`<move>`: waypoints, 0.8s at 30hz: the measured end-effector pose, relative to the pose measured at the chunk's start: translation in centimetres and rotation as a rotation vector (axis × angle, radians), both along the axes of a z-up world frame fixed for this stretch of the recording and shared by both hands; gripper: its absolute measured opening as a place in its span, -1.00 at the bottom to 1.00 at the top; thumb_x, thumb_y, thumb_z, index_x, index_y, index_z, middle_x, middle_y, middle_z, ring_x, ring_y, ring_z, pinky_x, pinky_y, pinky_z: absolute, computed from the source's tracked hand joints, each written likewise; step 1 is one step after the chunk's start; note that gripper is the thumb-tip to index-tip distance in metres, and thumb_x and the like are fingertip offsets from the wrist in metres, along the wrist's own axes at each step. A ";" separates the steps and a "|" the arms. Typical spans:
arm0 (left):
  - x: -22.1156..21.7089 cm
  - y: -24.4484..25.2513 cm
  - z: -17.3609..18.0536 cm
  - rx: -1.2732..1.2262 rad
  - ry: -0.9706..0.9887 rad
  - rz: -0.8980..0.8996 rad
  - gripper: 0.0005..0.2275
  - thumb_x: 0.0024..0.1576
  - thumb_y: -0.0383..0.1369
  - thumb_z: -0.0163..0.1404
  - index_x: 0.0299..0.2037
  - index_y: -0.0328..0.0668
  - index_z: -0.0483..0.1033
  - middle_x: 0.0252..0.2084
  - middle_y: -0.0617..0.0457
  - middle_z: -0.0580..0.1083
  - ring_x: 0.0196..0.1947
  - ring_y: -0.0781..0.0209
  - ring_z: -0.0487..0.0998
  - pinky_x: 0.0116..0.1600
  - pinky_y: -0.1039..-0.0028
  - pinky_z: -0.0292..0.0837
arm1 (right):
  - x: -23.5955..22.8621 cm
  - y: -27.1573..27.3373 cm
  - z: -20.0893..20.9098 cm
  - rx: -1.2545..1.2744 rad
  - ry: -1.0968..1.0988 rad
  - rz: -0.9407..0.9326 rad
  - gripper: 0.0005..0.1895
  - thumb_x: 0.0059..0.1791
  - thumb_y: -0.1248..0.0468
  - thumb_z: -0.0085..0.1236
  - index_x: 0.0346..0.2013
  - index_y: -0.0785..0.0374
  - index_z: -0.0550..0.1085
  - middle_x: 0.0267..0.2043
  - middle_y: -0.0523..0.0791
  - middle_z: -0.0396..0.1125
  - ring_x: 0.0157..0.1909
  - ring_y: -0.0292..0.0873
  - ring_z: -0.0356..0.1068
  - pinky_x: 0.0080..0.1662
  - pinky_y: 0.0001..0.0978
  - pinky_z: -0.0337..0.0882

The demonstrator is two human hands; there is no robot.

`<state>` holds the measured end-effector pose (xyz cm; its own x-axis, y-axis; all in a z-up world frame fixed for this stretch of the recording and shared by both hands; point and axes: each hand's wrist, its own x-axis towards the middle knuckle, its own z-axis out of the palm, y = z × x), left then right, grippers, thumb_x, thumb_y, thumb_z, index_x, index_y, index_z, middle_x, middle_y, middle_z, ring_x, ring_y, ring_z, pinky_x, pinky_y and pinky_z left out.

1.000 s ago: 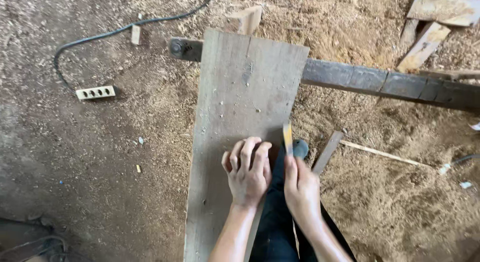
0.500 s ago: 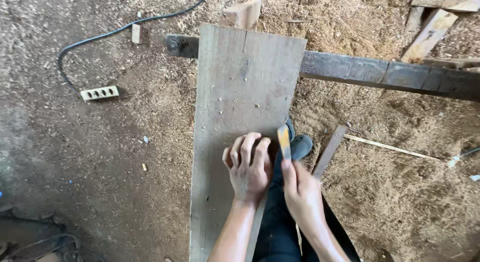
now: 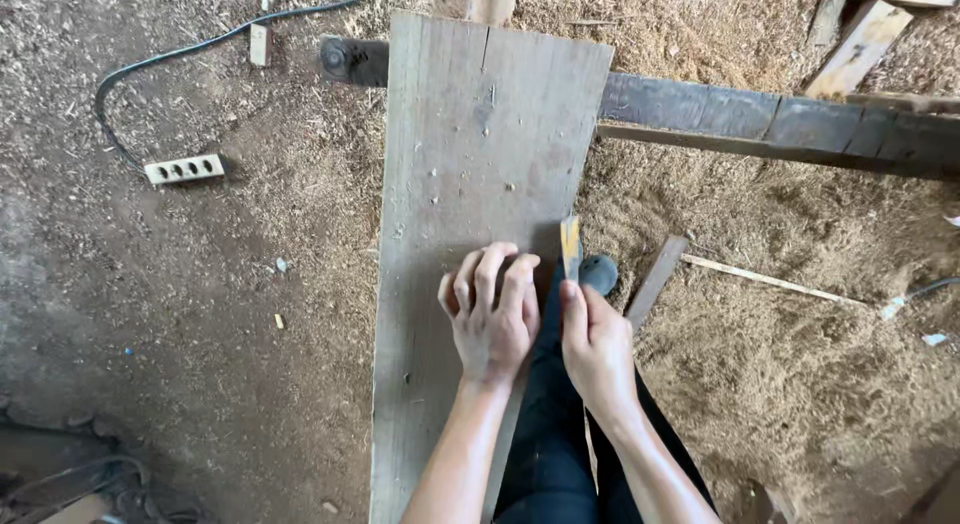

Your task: The person scrapes the surface of a wooden board using a scraper tool, moving it repeatedly along the length of the wood to remove material or refine the finish.

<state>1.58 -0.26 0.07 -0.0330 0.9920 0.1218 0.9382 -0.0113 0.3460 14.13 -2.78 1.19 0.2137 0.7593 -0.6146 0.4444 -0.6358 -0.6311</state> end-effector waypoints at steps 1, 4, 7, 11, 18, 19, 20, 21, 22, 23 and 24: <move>0.1 0.1 0.0 0.001 -0.002 -0.003 -0.84 0.25 -0.35 0.06 0.00 0.12 0.53 0.12 0.18 0.42 0.21 0.16 0.39 0.31 0.13 0.16 | 0.0 0.2 -0.2 0.009 -0.013 -0.005 -0.62 0.17 0.15 -0.07 -0.39 0.41 0.39 -0.59 0.10 0.29 -0.62 0.01 0.23 -0.44 -0.15 0.30; -0.1 0.5 0.6 -0.008 0.000 -0.009 -0.83 0.22 -0.36 0.06 -0.01 0.13 0.53 0.11 0.17 0.42 0.20 0.14 0.39 0.30 0.12 0.15 | -0.7 1.4 0.1 0.084 -0.015 0.030 -0.63 0.17 0.17 -0.10 -0.39 0.38 0.42 -0.58 0.09 0.29 -0.60 0.00 0.28 -0.44 -0.13 0.29; 0.1 1.3 0.1 0.004 -0.015 0.002 -0.83 0.21 -0.36 0.05 -0.02 0.13 0.52 0.11 0.17 0.42 0.20 0.13 0.39 0.29 0.12 0.15 | -0.8 3.1 0.3 0.132 0.020 0.003 -0.70 0.11 0.18 -0.10 -0.30 0.35 0.48 -0.60 0.09 0.32 -0.58 -0.02 0.40 -0.43 -0.15 0.37; -0.1 0.2 0.1 -0.019 -0.013 -0.003 -0.84 0.23 -0.36 0.05 -0.01 0.13 0.53 0.11 0.18 0.42 0.21 0.14 0.39 0.30 0.14 0.15 | -0.7 3.1 1.6 0.062 -0.016 0.016 -0.67 0.16 0.16 -0.06 -0.31 0.38 0.46 -0.50 0.17 0.34 -0.50 0.16 0.38 -0.41 -0.09 0.35; 0.1 0.1 -0.3 0.006 0.003 0.019 -0.85 0.23 -0.34 0.06 -0.02 0.12 0.52 0.11 0.17 0.42 0.19 0.12 0.40 0.29 0.14 0.16 | -0.9 3.8 2.2 0.086 -0.026 0.042 -0.68 0.13 0.14 -0.04 -0.31 0.35 0.47 -0.52 0.16 0.34 -0.48 0.18 0.44 -0.43 -0.12 0.35; 0.0 0.4 -0.5 0.013 0.006 0.016 -0.85 0.23 -0.34 0.05 -0.02 0.12 0.53 0.12 0.17 0.42 0.19 0.13 0.40 0.29 0.14 0.16 | -0.9 4.4 1.8 0.105 -0.024 0.042 -0.67 0.14 0.14 -0.05 -0.31 0.35 0.47 -0.52 0.15 0.35 -0.48 0.17 0.44 -0.43 -0.12 0.35; -0.1 0.2 -0.3 0.003 0.004 0.006 -0.85 0.24 -0.35 0.05 -0.02 0.11 0.53 0.12 0.17 0.42 0.19 0.13 0.41 0.30 0.14 0.16 | -1.0 4.5 1.7 0.075 -0.026 0.034 -0.67 0.14 0.14 -0.06 -0.31 0.35 0.47 -0.52 0.16 0.35 -0.48 0.18 0.43 -0.42 -0.11 0.35; -0.2 -0.1 -0.1 -0.008 0.003 -0.004 -0.85 0.24 -0.35 0.05 -0.01 0.11 0.54 0.12 0.17 0.42 0.20 0.14 0.41 0.30 0.14 0.16 | -1.0 4.2 1.8 0.046 -0.027 0.027 -0.67 0.14 0.14 -0.06 -0.31 0.34 0.47 -0.52 0.16 0.36 -0.48 0.20 0.43 -0.41 -0.09 0.35; -0.1 -0.3 -0.1 -0.009 0.000 -0.006 -0.85 0.24 -0.35 0.05 -0.02 0.11 0.54 0.12 0.17 0.42 0.19 0.14 0.41 0.30 0.14 0.17 | -0.7 4.2 1.6 0.025 -0.035 0.015 -0.67 0.14 0.13 -0.06 -0.30 0.34 0.47 -0.52 0.16 0.36 -0.48 0.21 0.43 -0.41 -0.08 0.35; 0.1 -0.4 -0.1 -0.009 -0.003 -0.008 -0.86 0.24 -0.35 0.05 -0.02 0.11 0.54 0.11 0.17 0.42 0.19 0.13 0.41 0.30 0.15 0.17 | -0.4 3.8 1.6 -0.024 -0.040 0.015 -0.67 0.13 0.13 -0.05 -0.31 0.34 0.47 -0.54 0.16 0.35 -0.49 0.17 0.42 -0.40 -0.09 0.36; 0.0 -0.2 0.0 -0.008 0.004 -0.002 -0.86 0.25 -0.35 0.05 -0.02 0.11 0.54 0.11 0.17 0.42 0.19 0.13 0.41 0.29 0.15 0.18 | -0.2 3.7 1.6 -0.071 -0.036 0.022 -0.66 0.12 0.12 -0.04 -0.32 0.34 0.48 -0.56 0.15 0.35 -0.50 0.13 0.41 -0.40 -0.09 0.37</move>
